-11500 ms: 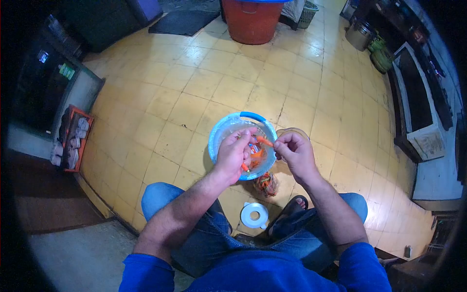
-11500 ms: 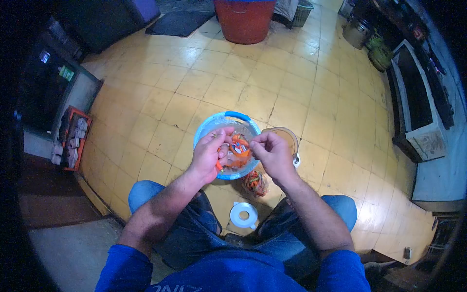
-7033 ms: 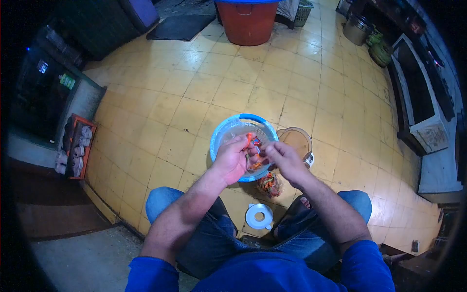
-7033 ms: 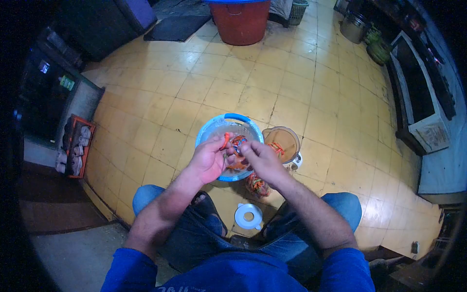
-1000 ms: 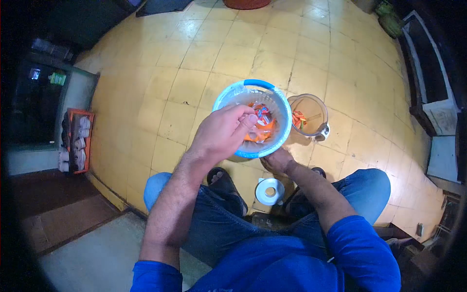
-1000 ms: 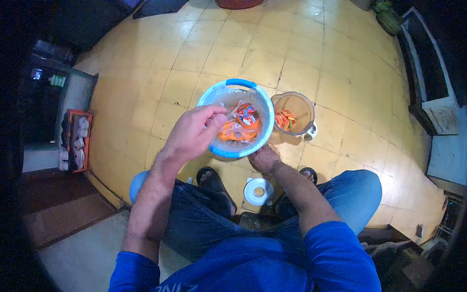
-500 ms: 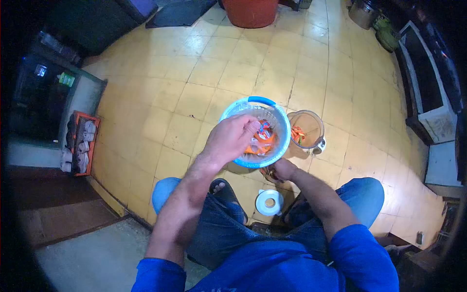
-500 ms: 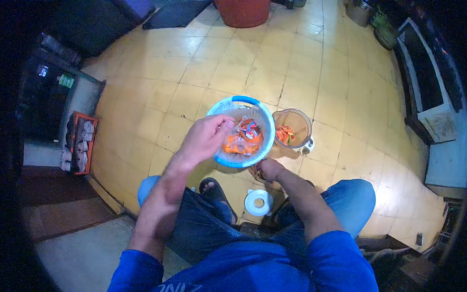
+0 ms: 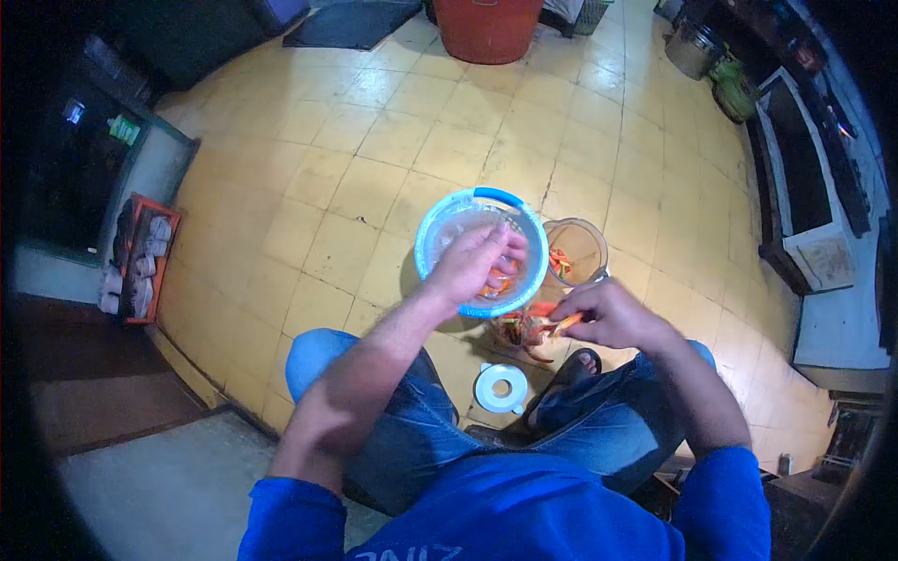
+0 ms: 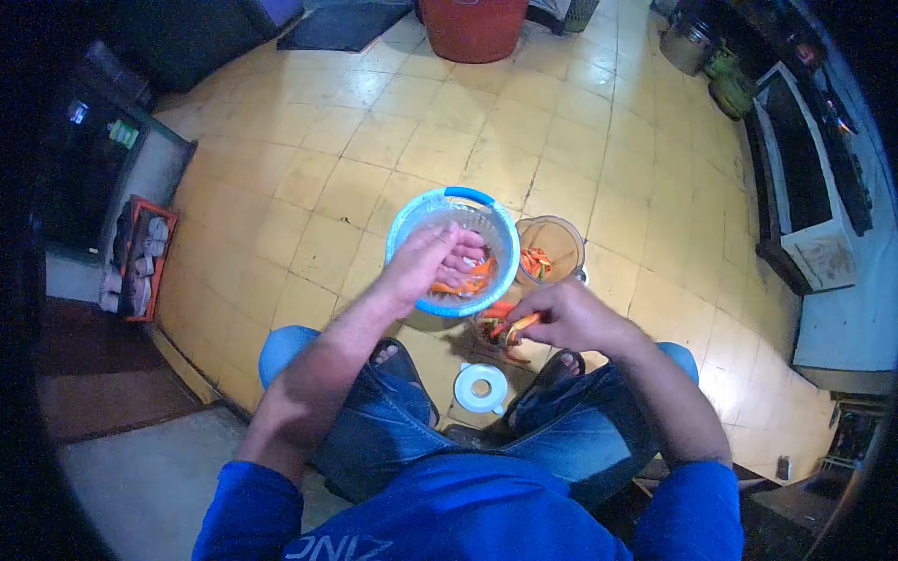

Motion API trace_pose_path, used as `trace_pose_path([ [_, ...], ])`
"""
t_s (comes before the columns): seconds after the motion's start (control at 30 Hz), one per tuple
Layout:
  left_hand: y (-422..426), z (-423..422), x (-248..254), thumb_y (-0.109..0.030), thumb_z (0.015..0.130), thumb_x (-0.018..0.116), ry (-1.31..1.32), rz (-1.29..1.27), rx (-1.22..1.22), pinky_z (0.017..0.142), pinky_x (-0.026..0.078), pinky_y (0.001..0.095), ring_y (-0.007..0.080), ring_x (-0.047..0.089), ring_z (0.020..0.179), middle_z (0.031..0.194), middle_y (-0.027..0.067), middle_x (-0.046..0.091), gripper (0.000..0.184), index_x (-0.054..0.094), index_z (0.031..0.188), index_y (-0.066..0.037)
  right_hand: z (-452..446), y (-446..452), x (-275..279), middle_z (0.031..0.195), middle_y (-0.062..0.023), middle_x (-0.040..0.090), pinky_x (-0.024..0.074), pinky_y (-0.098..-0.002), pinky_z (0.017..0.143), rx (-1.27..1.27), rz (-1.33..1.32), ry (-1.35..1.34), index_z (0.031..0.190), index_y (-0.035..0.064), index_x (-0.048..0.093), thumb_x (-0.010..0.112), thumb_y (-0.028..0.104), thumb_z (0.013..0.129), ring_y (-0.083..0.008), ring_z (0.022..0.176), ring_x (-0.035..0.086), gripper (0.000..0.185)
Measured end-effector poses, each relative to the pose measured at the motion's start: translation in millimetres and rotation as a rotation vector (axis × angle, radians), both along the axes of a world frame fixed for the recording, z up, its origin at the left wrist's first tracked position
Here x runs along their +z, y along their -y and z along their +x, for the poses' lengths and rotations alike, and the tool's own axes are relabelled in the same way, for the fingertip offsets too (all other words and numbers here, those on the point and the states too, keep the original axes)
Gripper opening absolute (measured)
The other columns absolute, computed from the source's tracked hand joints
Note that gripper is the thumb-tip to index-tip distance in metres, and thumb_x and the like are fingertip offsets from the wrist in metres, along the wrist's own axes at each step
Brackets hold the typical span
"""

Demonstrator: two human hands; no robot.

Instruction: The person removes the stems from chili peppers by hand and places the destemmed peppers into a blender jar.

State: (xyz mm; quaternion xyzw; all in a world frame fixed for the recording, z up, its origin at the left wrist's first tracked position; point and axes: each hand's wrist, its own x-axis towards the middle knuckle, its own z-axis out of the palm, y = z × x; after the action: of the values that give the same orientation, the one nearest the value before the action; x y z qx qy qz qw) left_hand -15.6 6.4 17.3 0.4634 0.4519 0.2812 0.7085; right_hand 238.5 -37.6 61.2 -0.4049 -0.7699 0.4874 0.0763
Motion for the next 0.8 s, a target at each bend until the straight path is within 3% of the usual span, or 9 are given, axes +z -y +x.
trace_pose_path([
  [0.07,12,16,-1,-0.048,0.103,0.034,0.166,-0.118,0.013,0.079,0.054,0.0327,0.0194,0.063,0.099,0.119,0.0115,0.063,0.055,0.055,0.127,-0.004,-2,0,35,0.086,-0.0117,0.069,0.0529,-0.0339,0.066,-0.037,0.079,-0.062,0.101,0.0083,0.073,0.073,0.004,0.076,-0.0254,0.076,0.067,0.025],
  [0.13,22,29,3,-0.052,0.102,0.031,0.703,-0.457,-0.031,0.085,0.054,0.0364,0.0230,0.060,0.110,0.125,0.0141,0.058,0.060,0.048,0.133,-0.004,-11,0,51,0.086,-0.0115,0.069,0.0532,-0.0336,0.066,-0.077,0.170,-0.126,0.101,0.0084,0.073,0.072,0.002,0.075,-0.0263,0.078,0.067,0.026],
  [0.27,36,33,19,-0.052,0.102,0.031,0.983,-0.600,0.028,0.094,0.050,0.0441,0.0282,0.058,0.116,0.123,0.0141,0.059,0.058,0.046,0.135,-0.007,-31,-6,36,0.092,-0.0143,0.068,0.0561,-0.0366,0.074,-0.085,0.535,-0.226,0.104,0.0080,0.071,0.072,0.000,0.070,-0.0314,0.084,0.067,0.035],
  [0.37,39,29,4,-0.046,0.102,0.035,0.986,-0.589,0.147,0.090,0.051,0.0446,0.0269,0.060,0.111,0.120,0.0115,0.060,0.049,0.052,0.128,-0.008,-42,1,24,0.124,-0.0219,0.059,0.0546,-0.0396,0.084,-0.096,0.529,-0.104,0.117,0.0081,0.065,0.074,0.002,0.070,-0.0365,0.105,0.063,0.048],
  [0.53,39,35,3,-0.036,0.099,0.045,0.885,-0.682,0.328,0.082,0.051,0.0394,0.0227,0.060,0.103,0.113,0.0073,0.062,0.037,0.057,0.122,-0.010,-41,0,28,0.127,-0.0203,0.057,0.0532,-0.0396,0.087,-0.065,0.637,-0.145,0.120,0.0098,0.065,0.075,0.007,0.074,-0.0340,0.110,0.061,0.047],
  [0.6,40,38,12,-0.036,0.099,0.045,0.883,-0.679,0.354,0.082,0.052,0.0392,0.0237,0.061,0.102,0.112,0.0074,0.062,0.036,0.058,0.119,-0.009,-33,-1,34,0.126,-0.0191,0.057,0.0529,-0.0400,0.089,-0.139,0.582,-0.242,0.118,0.0094,0.066,0.075,0.009,0.078,-0.0340,0.110,0.061,0.041],
  [0.73,35,31,6,-0.036,0.099,0.045,0.936,-0.680,0.423,0.079,0.054,0.0399,0.0266,0.062,0.102,0.112,0.0093,0.062,0.034,0.058,0.113,-0.008,4,-20,21,0.091,-0.0116,0.069,0.0525,-0.0330,0.075,-0.413,0.476,-0.428,0.097,0.0055,0.071,0.073,0.009,0.081,-0.0234,0.086,0.067,0.016],
  [0.77,31,26,7,-0.036,0.099,0.045,0.937,-0.705,0.422,0.079,0.054,0.0399,0.0266,0.062,0.102,0.112,0.0093,0.062,0.034,0.058,0.113,-0.008,17,-25,15,0.091,-0.0116,0.069,0.0525,-0.0330,0.075,-0.423,0.460,-0.413,0.097,0.0055,0.071,0.073,0.009,0.081,-0.0234,0.086,0.067,0.016],
  [0.8,28,19,14,-0.036,0.100,0.045,1.020,-0.685,0.415,0.078,0.055,0.0388,0.0263,0.062,0.101,0.111,0.0102,0.062,0.033,0.058,0.112,-0.008,29,-28,7,0.084,-0.0092,0.069,0.0514,-0.0313,0.071,-0.348,0.143,-0.295,0.093,0.0049,0.071,0.072,0.010,0.082,-0.0197,0.080,0.066,0.012],
])
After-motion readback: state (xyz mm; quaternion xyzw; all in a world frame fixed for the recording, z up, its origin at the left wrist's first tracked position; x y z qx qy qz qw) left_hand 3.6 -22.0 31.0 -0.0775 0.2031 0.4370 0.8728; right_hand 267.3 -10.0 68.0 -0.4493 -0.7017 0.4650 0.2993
